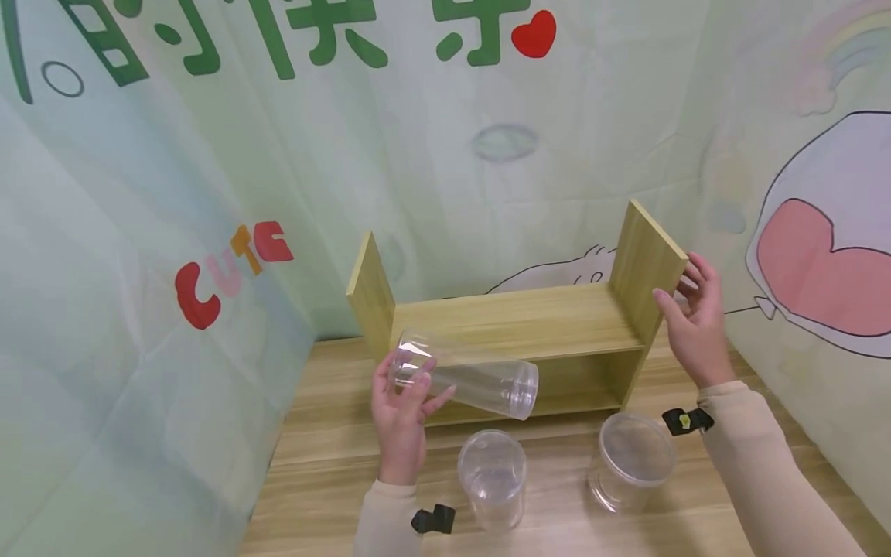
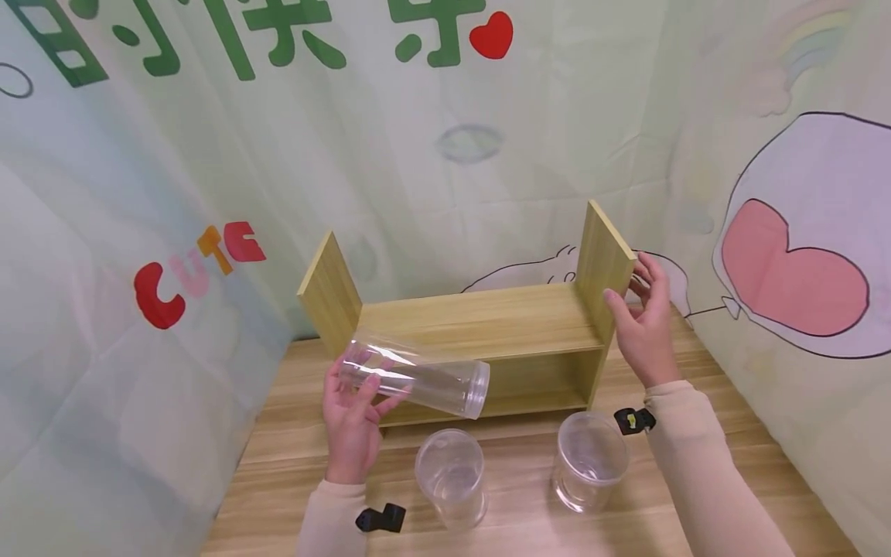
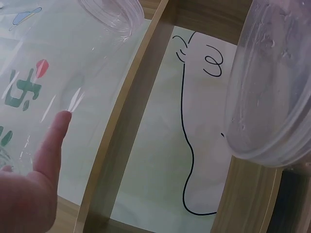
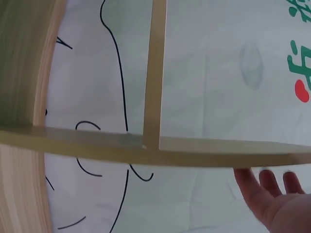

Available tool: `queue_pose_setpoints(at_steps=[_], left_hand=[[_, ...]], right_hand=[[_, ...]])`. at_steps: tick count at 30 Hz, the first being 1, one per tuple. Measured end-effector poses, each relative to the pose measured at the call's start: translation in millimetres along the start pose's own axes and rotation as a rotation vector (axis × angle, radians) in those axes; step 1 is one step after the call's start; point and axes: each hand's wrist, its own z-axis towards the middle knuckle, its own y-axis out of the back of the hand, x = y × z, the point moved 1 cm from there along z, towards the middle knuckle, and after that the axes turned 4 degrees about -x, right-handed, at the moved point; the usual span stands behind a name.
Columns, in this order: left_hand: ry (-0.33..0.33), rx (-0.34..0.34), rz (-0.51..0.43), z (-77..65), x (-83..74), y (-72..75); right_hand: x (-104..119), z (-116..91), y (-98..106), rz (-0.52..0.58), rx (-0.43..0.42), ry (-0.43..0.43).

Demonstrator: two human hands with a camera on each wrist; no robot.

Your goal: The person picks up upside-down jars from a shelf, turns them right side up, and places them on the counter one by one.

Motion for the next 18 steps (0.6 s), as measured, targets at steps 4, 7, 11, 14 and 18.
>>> queue_pose_setpoints(at_steps=[4,7,11,14,18], left_hand=[[-0.012,0.000,-0.013,0.0,0.3,1.8],[-0.028,-0.005,-0.021,0.2,-0.8,3.0],[-0.038,-0.029,-0.030,-1.3,-3.9,4.1],[-0.037,-0.038,-0.032,-2.8,-5.7,5.1],[-0.030,-0.054,-0.030,-3.9,-6.1,7.4]], right_hand=[[17,-13,-9,0.130,-0.112,0.003],[36,-26,-23,0.261,-0.217,0.141],[54,-48,-45,0.342,-0.266,0.379],[56,-65,-59,0.386,-0.180,0.425],[55,-86,-75,0.444,-0.001,0.337]])
